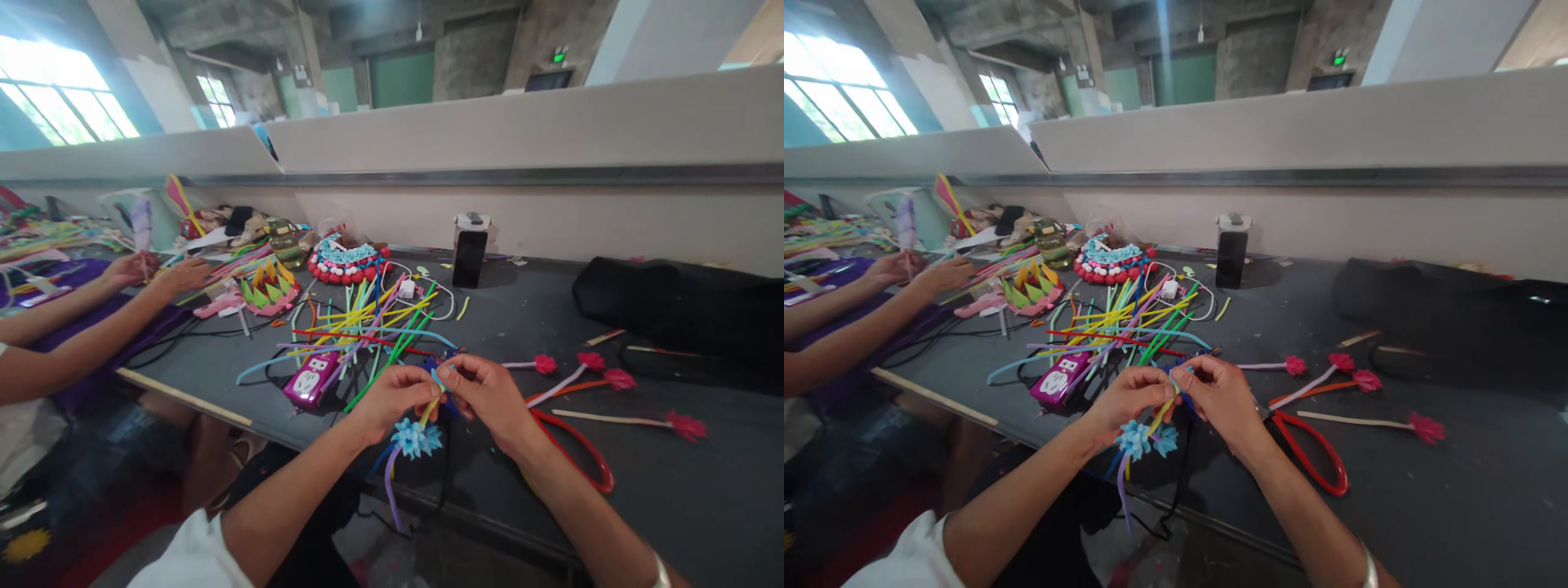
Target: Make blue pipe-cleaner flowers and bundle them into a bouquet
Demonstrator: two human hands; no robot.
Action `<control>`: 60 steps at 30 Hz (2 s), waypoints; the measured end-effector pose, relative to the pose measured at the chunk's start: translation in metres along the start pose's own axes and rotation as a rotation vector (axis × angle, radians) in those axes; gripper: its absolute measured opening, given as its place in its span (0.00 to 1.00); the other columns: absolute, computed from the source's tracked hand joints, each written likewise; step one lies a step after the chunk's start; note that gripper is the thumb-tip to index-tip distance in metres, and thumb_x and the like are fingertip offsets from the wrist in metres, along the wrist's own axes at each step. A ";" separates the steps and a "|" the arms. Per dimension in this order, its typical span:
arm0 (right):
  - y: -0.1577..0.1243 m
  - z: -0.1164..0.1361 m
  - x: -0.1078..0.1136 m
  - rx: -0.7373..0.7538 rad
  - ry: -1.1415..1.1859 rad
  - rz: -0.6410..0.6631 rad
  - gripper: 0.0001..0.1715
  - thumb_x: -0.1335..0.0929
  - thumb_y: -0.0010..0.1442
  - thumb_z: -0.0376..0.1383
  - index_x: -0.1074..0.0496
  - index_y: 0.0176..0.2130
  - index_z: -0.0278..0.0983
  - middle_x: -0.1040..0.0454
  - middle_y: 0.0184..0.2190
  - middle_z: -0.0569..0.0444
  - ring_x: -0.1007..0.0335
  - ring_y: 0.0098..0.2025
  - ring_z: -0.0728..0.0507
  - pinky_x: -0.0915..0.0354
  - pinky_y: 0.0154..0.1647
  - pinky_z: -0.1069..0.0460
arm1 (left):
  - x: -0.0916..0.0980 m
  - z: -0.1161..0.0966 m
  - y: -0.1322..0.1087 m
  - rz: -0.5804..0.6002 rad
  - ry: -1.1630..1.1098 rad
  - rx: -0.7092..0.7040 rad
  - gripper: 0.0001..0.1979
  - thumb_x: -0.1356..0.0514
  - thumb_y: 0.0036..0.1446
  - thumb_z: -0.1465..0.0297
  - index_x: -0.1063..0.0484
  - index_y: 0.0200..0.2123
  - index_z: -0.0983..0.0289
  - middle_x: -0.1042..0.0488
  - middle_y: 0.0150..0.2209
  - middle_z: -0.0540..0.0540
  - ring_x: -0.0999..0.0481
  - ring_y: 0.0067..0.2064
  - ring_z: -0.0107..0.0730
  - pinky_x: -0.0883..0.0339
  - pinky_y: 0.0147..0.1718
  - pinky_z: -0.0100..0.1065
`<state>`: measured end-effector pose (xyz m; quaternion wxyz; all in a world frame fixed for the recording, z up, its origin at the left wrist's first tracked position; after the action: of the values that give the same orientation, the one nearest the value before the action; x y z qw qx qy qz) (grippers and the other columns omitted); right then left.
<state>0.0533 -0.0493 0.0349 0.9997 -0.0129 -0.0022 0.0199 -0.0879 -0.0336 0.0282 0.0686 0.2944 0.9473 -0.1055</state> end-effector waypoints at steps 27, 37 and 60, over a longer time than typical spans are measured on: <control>-0.005 0.015 0.027 -0.025 0.011 -0.085 0.24 0.28 0.49 0.53 0.29 0.29 0.34 0.40 0.13 0.63 0.50 0.14 0.55 0.51 0.13 0.58 | -0.029 -0.006 -0.006 0.052 -0.203 0.006 0.12 0.35 0.50 0.66 0.24 0.34 0.69 0.26 0.27 0.56 0.30 0.28 0.27 0.39 0.30 0.28; -0.005 0.004 0.009 -0.137 0.239 0.046 0.27 0.25 0.47 0.48 0.28 0.43 0.36 0.29 0.26 0.57 0.39 0.23 0.52 0.50 0.16 0.59 | -0.011 -0.001 -0.004 -0.129 -0.230 -0.040 0.12 0.33 0.48 0.64 0.25 0.29 0.70 0.25 0.24 0.55 0.30 0.24 0.25 0.38 0.26 0.28; -0.009 -0.003 -0.004 -0.100 0.492 0.023 0.16 0.27 0.50 0.38 0.36 0.22 0.36 0.30 0.17 0.60 0.35 0.17 0.51 0.47 0.19 0.56 | -0.017 0.017 0.001 -0.051 -0.384 0.112 0.15 0.30 0.44 0.63 0.25 0.29 0.70 0.23 0.25 0.59 0.26 0.25 0.30 0.34 0.28 0.30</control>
<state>0.0494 -0.0584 0.0319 0.9680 -0.0668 0.2404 0.0275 -0.0717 -0.0461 0.0151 0.2289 0.2484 0.9166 -0.2140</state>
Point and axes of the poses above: each hand's wrist, its own y-axis towards the middle knuckle, its own x-axis out of the back of the hand, z = x × y, the point moved 4 cm from there along y, towards the middle knuckle
